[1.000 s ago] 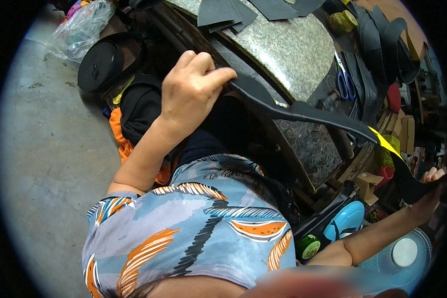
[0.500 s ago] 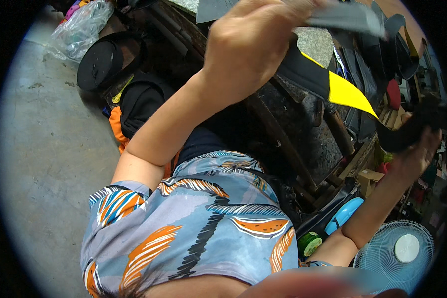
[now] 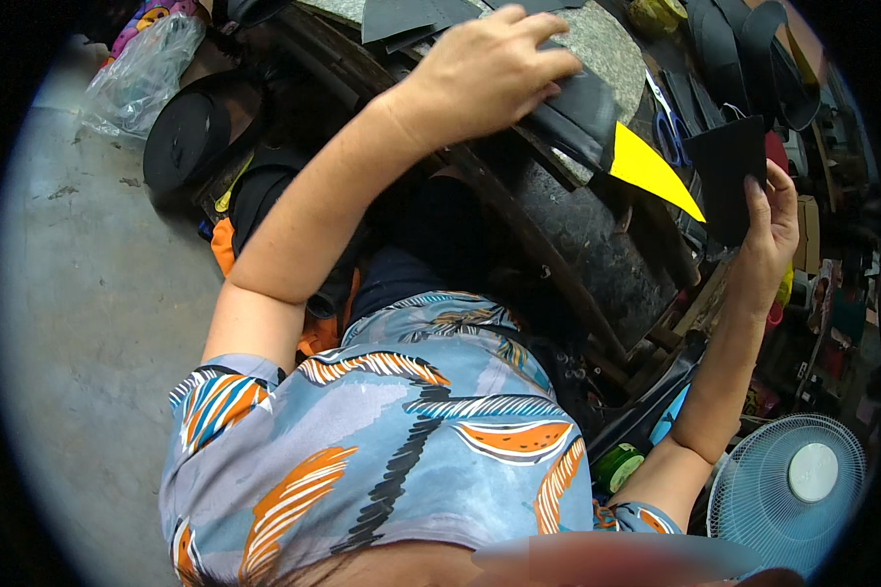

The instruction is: The person assembles a black shoe by hand, repeatedly fitting and adjusting a black upper piece onto a yellow insole. They use a small hammer to tap the edges into place and frequently flip the shoe to check alignment.

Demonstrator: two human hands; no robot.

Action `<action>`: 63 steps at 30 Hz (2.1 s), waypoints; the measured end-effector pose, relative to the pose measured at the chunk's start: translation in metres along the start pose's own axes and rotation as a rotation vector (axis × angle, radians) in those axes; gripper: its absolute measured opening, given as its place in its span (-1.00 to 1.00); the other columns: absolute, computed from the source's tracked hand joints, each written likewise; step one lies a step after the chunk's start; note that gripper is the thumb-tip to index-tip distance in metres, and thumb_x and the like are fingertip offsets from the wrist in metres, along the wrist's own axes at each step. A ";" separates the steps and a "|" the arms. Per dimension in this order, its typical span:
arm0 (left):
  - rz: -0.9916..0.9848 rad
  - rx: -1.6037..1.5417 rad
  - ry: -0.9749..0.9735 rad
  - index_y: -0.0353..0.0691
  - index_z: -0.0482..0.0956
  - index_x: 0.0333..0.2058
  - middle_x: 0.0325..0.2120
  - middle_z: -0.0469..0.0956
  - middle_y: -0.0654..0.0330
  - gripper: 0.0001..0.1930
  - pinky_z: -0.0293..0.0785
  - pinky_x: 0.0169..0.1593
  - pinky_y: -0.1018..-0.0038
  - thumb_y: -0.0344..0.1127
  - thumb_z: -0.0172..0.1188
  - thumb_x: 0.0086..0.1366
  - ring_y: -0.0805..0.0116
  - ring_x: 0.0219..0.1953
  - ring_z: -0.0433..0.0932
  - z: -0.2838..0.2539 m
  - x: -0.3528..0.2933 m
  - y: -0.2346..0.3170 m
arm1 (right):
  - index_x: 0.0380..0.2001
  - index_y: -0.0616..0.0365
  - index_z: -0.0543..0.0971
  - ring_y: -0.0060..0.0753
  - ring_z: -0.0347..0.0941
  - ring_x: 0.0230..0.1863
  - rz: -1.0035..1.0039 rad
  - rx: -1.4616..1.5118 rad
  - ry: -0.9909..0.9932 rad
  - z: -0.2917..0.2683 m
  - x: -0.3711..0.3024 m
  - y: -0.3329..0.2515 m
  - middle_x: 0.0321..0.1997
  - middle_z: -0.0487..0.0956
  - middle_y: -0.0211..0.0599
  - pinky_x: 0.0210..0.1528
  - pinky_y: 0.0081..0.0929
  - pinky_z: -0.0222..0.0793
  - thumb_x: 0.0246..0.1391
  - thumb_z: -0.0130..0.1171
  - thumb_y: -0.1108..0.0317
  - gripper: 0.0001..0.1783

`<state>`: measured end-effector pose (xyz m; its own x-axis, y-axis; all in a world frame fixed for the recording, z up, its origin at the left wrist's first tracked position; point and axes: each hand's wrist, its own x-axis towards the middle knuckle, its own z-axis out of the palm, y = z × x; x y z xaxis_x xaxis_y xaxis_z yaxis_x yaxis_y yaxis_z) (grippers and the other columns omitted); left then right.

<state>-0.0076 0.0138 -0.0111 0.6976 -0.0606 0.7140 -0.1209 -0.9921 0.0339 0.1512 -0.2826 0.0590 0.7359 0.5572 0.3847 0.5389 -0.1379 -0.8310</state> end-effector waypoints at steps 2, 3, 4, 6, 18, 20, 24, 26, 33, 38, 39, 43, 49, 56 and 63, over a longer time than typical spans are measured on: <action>0.049 0.026 -0.057 -0.14 0.62 -0.12 0.05 0.53 0.04 -0.67 0.46 0.14 0.31 -0.24 0.35 0.12 0.14 0.13 0.48 0.002 0.009 -0.006 | 0.04 0.16 0.56 -0.52 0.51 0.04 -0.025 -0.084 -0.007 0.001 0.001 -0.004 -0.01 0.59 -0.36 0.18 -0.52 0.37 0.29 0.12 0.42 -0.73; 0.081 -0.013 -0.119 -0.21 0.64 -0.23 0.09 0.49 0.00 -0.75 0.42 0.15 0.26 -0.25 0.28 0.13 0.09 0.13 0.44 0.004 0.012 -0.009 | 0.04 0.17 0.55 -0.53 0.51 0.03 -0.039 -0.055 -0.046 0.002 0.002 -0.005 -0.01 0.59 -0.33 0.17 -0.53 0.39 0.29 0.10 0.45 -0.72; 0.097 -0.003 -0.102 -0.16 0.60 -0.08 0.06 0.53 0.05 -0.62 0.46 0.14 0.29 -0.21 0.36 0.11 0.15 0.15 0.46 0.010 0.016 -0.006 | 0.05 0.17 0.55 -0.53 0.52 0.01 -0.039 -0.040 -0.062 0.003 0.001 -0.006 -0.02 0.59 -0.31 0.16 -0.53 0.41 0.29 0.09 0.47 -0.71; 0.080 0.060 -0.235 -0.16 0.58 0.03 -0.04 0.61 0.10 -0.49 0.50 0.11 0.30 -0.14 0.44 0.11 0.20 0.11 0.52 0.013 0.016 -0.001 | 0.07 0.18 0.53 -0.54 0.52 0.00 -0.047 -0.022 -0.085 0.005 -0.001 -0.007 -0.02 0.59 -0.28 0.14 -0.55 0.44 0.28 0.06 0.50 -0.69; -0.263 -0.809 -0.177 -0.21 0.56 -0.14 -0.65 0.51 0.13 -0.60 0.42 -0.47 0.39 -0.09 0.43 0.18 0.22 -0.63 0.53 -0.056 0.011 0.068 | -0.05 0.24 0.63 -0.56 0.54 -0.19 -0.135 -0.143 -0.316 0.039 0.004 -0.041 -0.16 0.66 -0.30 -0.10 -0.59 0.46 0.13 0.11 0.63 -0.68; -0.418 -0.816 -0.239 -0.24 0.55 -0.03 -0.61 0.54 0.10 -0.54 0.44 -0.44 0.40 -0.09 0.40 0.22 0.25 -0.61 0.52 -0.053 0.010 0.072 | -0.16 0.16 0.68 -0.42 0.55 -0.31 -0.368 -0.354 -0.386 0.045 0.008 -0.055 -0.29 0.67 -0.27 -0.20 -0.51 0.47 -0.04 0.18 0.66 -0.66; -0.413 -0.990 -0.209 -0.29 0.56 0.04 -0.46 0.62 0.04 -0.60 0.50 -0.27 0.47 -0.16 0.28 0.33 0.40 -0.43 0.56 -0.035 0.015 0.068 | -0.22 0.03 0.70 -0.20 0.52 -0.26 -0.687 -0.662 -0.416 0.051 0.014 -0.069 -0.35 0.62 -0.27 -0.21 -0.37 0.46 -0.19 0.25 0.59 -0.62; -0.560 -1.094 -0.187 -0.32 0.58 0.01 -0.28 0.68 0.05 -0.67 0.51 -0.11 0.54 -0.23 0.19 0.40 0.53 -0.23 0.56 -0.032 0.013 0.065 | 0.00 -0.04 0.63 -0.23 0.46 0.03 -0.876 -0.746 -0.198 0.051 0.019 -0.068 -0.03 0.58 -0.29 0.04 -0.34 0.38 0.01 0.34 0.32 -0.59; -1.215 -1.770 0.454 -0.21 0.52 -0.36 -0.68 0.46 0.30 -0.64 0.37 -0.58 0.54 -0.02 0.08 0.47 0.50 -0.67 0.46 -0.025 0.000 0.073 | 0.23 -0.01 0.43 -0.19 0.31 0.31 -0.241 -0.113 -0.179 0.066 -0.024 -0.049 0.33 0.36 -0.11 0.25 -0.20 0.28 0.03 0.27 -0.33 -0.16; -1.427 -1.728 0.582 -0.12 0.37 -0.61 -0.77 0.31 0.30 -0.46 0.25 -0.60 0.54 0.13 0.00 0.47 0.49 -0.73 0.30 -0.006 -0.001 0.089 | 0.48 0.00 0.02 0.11 -0.04 0.53 0.196 0.136 -0.301 0.093 -0.076 -0.030 0.55 -0.09 0.17 0.41 0.07 0.06 -0.42 0.58 -0.28 0.45; -1.391 -1.722 0.577 -0.11 0.35 -0.63 -0.77 0.30 0.30 -0.44 0.25 -0.59 0.54 0.15 -0.01 0.47 0.49 -0.73 0.30 -0.001 -0.002 0.093 | 0.49 0.02 -0.04 0.09 -0.05 0.53 0.240 0.222 -0.303 0.098 -0.081 -0.027 0.54 -0.07 0.17 0.43 0.01 0.04 -0.46 0.63 -0.20 0.51; -1.361 -1.757 0.612 -0.12 0.39 -0.53 -0.70 0.36 0.29 -0.52 0.31 -0.52 0.53 0.11 -0.02 0.49 0.46 -0.67 0.34 0.017 -0.005 0.113 | 0.49 0.14 -0.16 -0.08 0.11 0.47 0.085 0.193 -0.279 0.108 -0.082 -0.023 0.47 0.13 0.12 0.44 -0.28 0.09 -0.42 0.69 0.07 0.54; -1.288 -1.871 0.585 -0.20 0.53 -0.07 -0.20 0.59 0.17 -0.54 0.52 -0.07 0.40 0.12 0.00 0.47 0.35 -0.16 0.57 0.014 -0.009 0.092 | 0.45 0.17 0.07 -0.44 0.54 -0.01 0.189 0.141 -0.098 0.087 -0.057 -0.020 0.08 0.52 -0.12 0.05 -0.56 0.47 -0.03 0.42 0.49 0.02; -0.650 -1.161 -0.741 -0.38 0.66 -0.43 -0.73 0.55 0.19 -0.52 0.48 -0.54 0.59 0.05 0.29 0.30 0.47 -0.70 0.53 -0.029 -0.019 0.041 | 0.26 0.19 0.45 -0.56 0.41 0.00 0.197 -0.066 -0.052 0.042 -0.048 -0.001 0.06 0.56 -0.36 0.12 -0.54 0.37 -0.06 0.49 0.38 -0.23; 0.059 -0.302 0.121 0.07 0.48 0.16 0.01 0.56 0.22 -0.22 0.25 0.34 0.15 0.04 0.51 -0.10 0.27 0.24 0.39 -0.007 0.022 0.047 | 0.20 0.19 0.48 -0.47 0.52 0.03 0.060 -0.225 -0.254 0.025 -0.045 -0.020 0.09 0.58 -0.26 0.17 -0.49 0.38 -0.10 0.46 0.44 -0.28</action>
<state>-0.0032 -0.0332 0.0114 0.5960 -0.0857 0.7984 -0.3753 -0.9087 0.1826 0.0967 -0.2843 0.0478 0.6586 0.7250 0.2017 0.5955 -0.3381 -0.7288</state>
